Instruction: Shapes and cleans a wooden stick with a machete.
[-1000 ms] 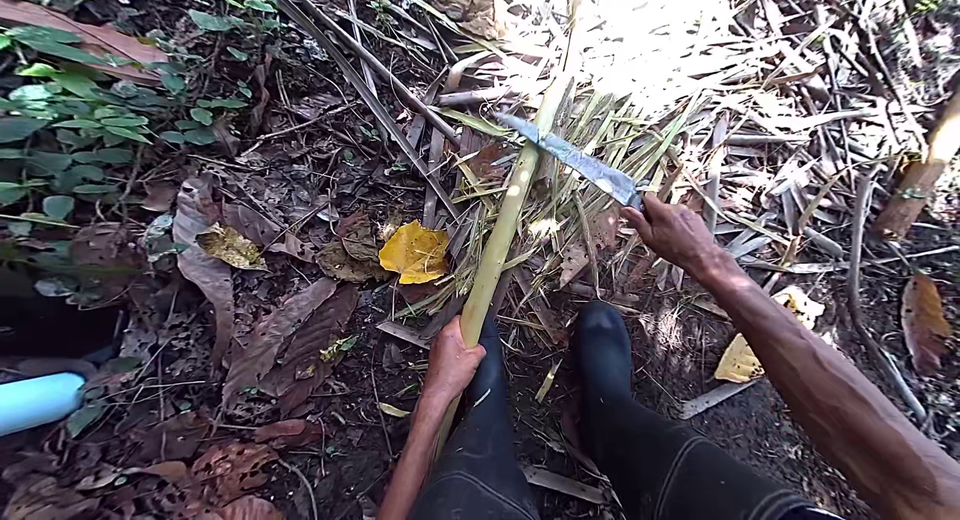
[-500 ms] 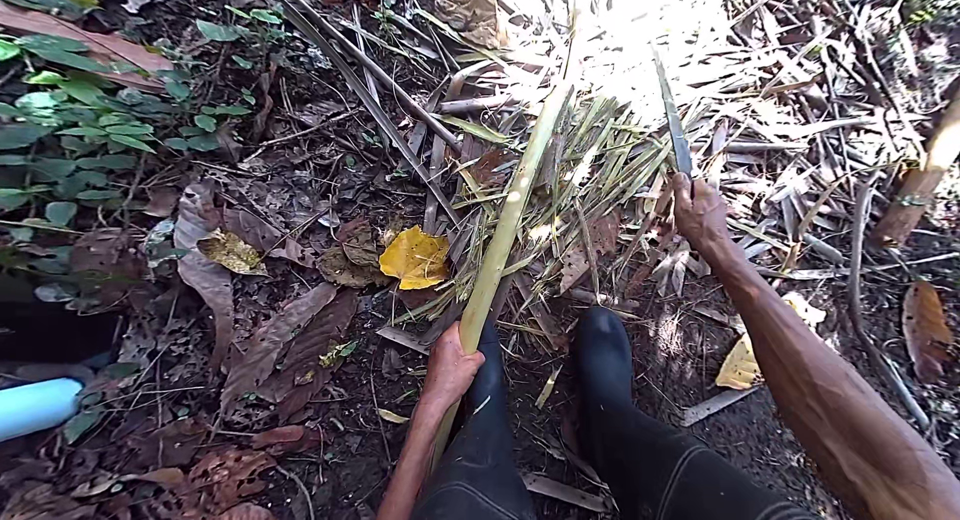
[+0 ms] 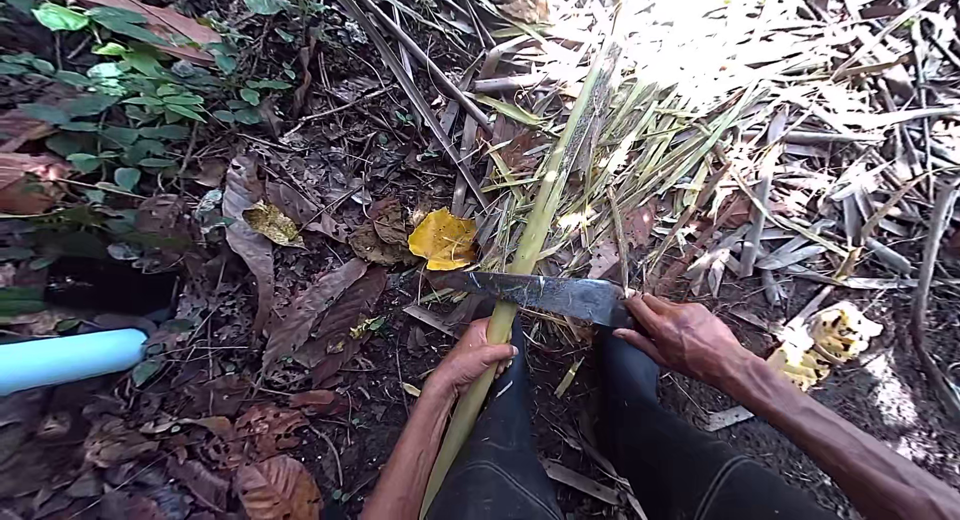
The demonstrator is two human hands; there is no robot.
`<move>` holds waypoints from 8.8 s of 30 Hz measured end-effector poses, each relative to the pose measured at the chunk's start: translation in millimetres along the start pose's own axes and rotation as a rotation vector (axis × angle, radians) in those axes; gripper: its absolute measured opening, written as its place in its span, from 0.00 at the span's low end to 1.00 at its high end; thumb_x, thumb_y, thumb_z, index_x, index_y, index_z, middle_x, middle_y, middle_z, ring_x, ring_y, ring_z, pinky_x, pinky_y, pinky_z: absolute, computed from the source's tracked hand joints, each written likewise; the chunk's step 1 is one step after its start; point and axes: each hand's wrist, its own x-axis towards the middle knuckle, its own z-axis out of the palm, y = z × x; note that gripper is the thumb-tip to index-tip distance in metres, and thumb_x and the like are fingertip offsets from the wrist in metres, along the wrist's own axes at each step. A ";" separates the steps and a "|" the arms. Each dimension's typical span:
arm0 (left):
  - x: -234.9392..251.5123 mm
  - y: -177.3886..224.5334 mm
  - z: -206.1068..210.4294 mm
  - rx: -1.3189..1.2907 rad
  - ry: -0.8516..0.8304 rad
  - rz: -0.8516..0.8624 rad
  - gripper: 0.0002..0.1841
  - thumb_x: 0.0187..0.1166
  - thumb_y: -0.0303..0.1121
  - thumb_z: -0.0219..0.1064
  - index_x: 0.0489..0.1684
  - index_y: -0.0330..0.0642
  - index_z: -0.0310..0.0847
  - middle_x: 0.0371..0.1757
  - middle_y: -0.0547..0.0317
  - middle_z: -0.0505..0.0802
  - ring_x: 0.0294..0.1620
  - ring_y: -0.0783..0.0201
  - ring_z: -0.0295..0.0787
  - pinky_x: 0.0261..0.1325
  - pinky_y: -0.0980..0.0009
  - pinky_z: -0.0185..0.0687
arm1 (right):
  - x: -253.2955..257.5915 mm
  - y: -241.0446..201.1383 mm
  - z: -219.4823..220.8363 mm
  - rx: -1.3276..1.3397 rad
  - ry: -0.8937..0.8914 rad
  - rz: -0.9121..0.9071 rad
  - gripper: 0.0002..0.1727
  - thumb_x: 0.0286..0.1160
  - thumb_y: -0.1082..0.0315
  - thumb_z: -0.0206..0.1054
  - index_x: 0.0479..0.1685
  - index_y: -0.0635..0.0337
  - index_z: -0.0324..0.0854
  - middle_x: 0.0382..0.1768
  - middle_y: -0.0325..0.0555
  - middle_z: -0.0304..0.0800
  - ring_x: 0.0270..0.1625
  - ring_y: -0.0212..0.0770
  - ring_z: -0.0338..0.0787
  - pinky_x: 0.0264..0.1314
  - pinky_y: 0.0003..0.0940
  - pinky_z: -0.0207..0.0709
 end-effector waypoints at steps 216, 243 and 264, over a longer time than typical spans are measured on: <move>0.6 -3.7 2.4 0.016 0.034 -0.032 0.10 0.65 0.21 0.71 0.37 0.41 0.76 0.19 0.62 0.83 0.13 0.68 0.79 0.19 0.74 0.81 | 53.7 92.0 -37.0 0.000 0.114 0.228 0.30 0.90 0.40 0.50 0.55 0.60 0.80 0.27 0.57 0.86 0.26 0.63 0.89 0.24 0.65 0.78; -0.8 -4.1 1.9 -0.002 0.030 -0.026 0.10 0.64 0.22 0.71 0.36 0.43 0.75 0.18 0.63 0.82 0.13 0.69 0.78 0.20 0.74 0.81 | 99.2 163.8 -80.3 0.235 0.269 0.882 0.42 0.93 0.38 0.38 0.56 0.75 0.78 0.49 0.79 0.86 0.58 0.78 0.87 0.59 0.76 0.73; 6.4 -10.5 -13.6 -0.109 -0.098 -0.029 0.10 0.69 0.33 0.73 0.40 0.45 0.75 0.16 0.65 0.79 0.13 0.70 0.77 0.20 0.74 0.80 | 20.2 18.8 1.9 0.019 0.002 0.036 0.36 0.87 0.34 0.47 0.55 0.60 0.84 0.30 0.53 0.87 0.28 0.56 0.91 0.25 0.54 0.83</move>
